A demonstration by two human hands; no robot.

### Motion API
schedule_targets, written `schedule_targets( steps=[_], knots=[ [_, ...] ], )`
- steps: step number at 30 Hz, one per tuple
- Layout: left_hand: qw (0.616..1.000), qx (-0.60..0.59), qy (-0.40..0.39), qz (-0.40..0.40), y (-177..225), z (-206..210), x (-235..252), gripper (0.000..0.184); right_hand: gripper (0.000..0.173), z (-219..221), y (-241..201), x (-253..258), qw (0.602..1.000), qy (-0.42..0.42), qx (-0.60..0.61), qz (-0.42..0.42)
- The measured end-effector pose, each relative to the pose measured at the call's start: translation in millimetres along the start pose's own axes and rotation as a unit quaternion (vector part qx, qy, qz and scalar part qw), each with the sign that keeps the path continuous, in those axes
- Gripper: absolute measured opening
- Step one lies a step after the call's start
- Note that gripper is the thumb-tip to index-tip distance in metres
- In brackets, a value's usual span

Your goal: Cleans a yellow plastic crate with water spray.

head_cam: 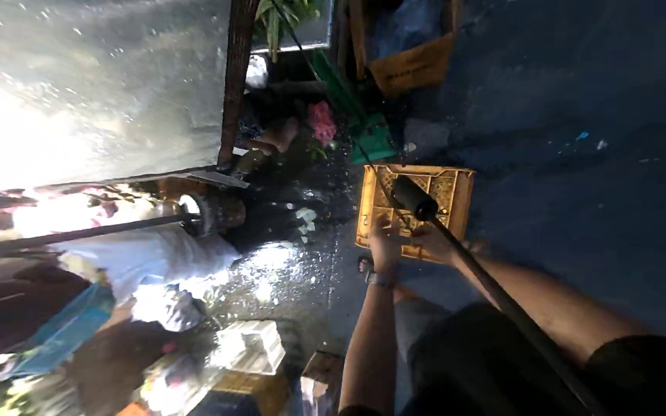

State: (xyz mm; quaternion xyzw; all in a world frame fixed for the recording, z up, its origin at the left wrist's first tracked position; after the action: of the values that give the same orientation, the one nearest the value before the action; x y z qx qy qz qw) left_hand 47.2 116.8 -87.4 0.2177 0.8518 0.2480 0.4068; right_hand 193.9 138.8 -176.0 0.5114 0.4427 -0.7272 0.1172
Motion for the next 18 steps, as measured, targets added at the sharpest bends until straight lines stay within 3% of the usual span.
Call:
schedule_targets(
  steps=[3,8,11,14,16,18],
  knots=[
    [0.994,0.097,-0.046,0.005,11.6,14.5,3.3,0.030,0.036,6.4,3.7,-7.4,1.000,-0.001,0.003,-0.015],
    [0.989,-0.090,-0.115,-0.002,-14.9,36.1,-6.5,0.032,0.038,10.6,12.2,-8.8,0.998,0.048,-0.045,-0.013],
    [0.983,-0.120,-0.138,-0.009,-21.7,34.0,-14.9,0.036,0.038,18.6,-1.7,-19.9,0.996,0.065,-0.053,-0.009],
    [0.971,-0.118,-0.207,0.003,-23.5,33.5,-16.6,0.032,0.037,36.3,7.0,-18.4,0.976,0.091,0.195,0.024],
    [0.954,-0.176,-0.242,-0.027,-37.5,23.2,-21.3,0.027,0.032,56.5,27.5,-9.7,0.930,0.102,0.353,0.020],
    [0.940,-0.212,-0.254,-0.079,-57.8,6.8,-20.6,0.036,0.030,72.1,24.4,-19.2,0.889,0.091,0.449,-0.012]
  ],
)
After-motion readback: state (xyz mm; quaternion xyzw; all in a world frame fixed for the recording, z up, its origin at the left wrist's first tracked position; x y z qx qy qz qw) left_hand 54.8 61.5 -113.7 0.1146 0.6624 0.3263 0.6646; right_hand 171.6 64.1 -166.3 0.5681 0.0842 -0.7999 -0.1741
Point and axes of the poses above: each hand's wrist, its own x-axis towards the middle knuckle, its own z-axis out of the palm, y = z × x, the point moved 10 cm from there along x, towards the middle knuckle, and after that the axes turned 2 degrees about -x, right-handed, at the moved point
